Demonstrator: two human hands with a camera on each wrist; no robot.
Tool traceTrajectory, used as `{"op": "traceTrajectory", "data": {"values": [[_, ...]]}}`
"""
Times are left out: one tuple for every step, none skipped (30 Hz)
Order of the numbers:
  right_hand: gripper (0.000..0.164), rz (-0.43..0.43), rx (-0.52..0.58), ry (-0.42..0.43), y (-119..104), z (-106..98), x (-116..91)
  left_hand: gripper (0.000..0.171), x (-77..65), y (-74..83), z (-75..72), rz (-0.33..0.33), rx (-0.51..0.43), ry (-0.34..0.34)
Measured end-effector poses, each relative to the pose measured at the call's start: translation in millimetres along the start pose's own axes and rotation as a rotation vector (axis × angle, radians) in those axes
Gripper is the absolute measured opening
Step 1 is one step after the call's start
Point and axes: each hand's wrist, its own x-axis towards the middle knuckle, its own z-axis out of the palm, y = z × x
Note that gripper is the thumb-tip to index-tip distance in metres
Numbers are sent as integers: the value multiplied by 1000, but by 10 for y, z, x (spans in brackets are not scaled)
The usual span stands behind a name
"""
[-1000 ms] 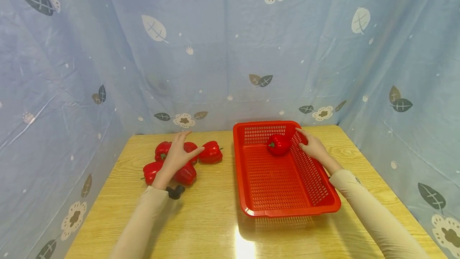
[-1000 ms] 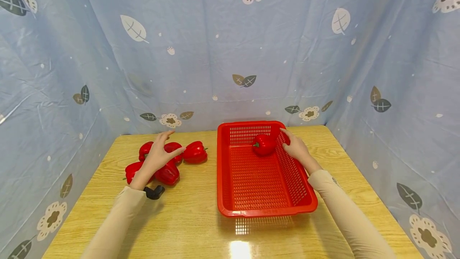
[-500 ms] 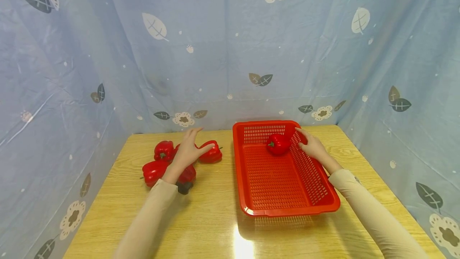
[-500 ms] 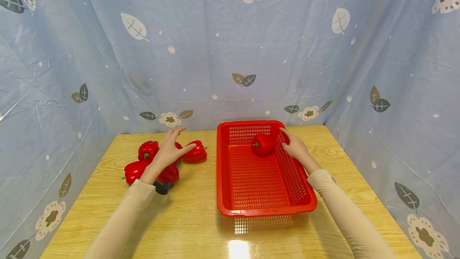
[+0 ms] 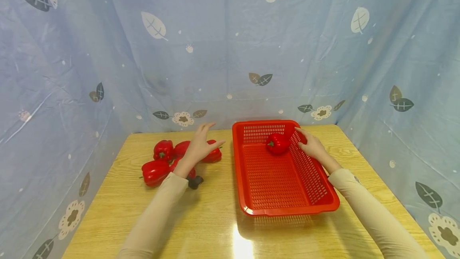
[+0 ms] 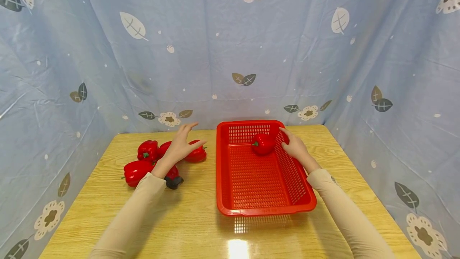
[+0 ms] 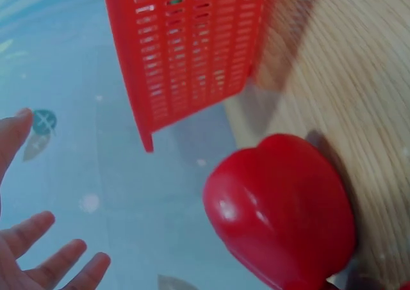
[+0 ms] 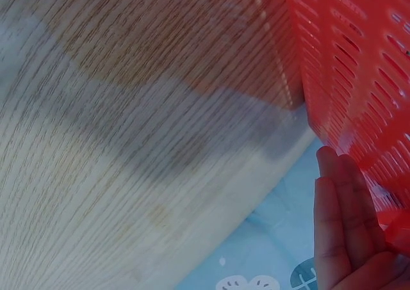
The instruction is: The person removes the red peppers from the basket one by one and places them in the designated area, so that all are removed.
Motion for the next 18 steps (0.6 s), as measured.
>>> {"op": "traceTrajectory", "data": {"values": [[61,5,0,-4,-3,1,1,74,13,16,9,9,2,-1],[61,13,2,-6,-6,2,3,74,26,33,16,17,-5,0],[61,15,1,-7,-8,5,4,74,38,51,22,20,-8,0],[61,21,3,-6,-12,6,6,73,53,69,26,25,-15,2],[61,25,4,-7,-13,7,8,73,68,87,29,31,-19,3],[62,32,6,-9,-16,10,10,73,84,104,31,32,-23,4],[62,31,6,-11,-16,10,12,72,100,124,31,36,-35,5],[62,32,6,-7,-17,11,15,72,115,144,31,34,-46,4],[62,27,3,-7,-17,10,15,72,132,163,31,33,-50,1],[62,28,4,-5,-16,8,15,73,149,183,29,33,-54,-1],[62,25,2,-6,-14,6,14,73,167,201,30,32,-57,-4],[62,25,2,-5,-13,5,13,74,184,220,30,30,-55,-8],[62,20,1,-4,-10,3,12,75,203,239,31,30,-56,-14],[62,19,1,-3,-5,3,11,76,220,254,34,29,-52,-18],[62,14,-1,-3,-2,2,9,76,239,269,38,31,-50,-21],[61,11,0,-1,3,3,8,76,256,283,42,36,-45,-25],[61,9,-1,1,8,6,9,76,275,295,49,45,-42,-30],[61,8,-1,2,11,8,8,76,290,312,53,52,-34,-35]]}}
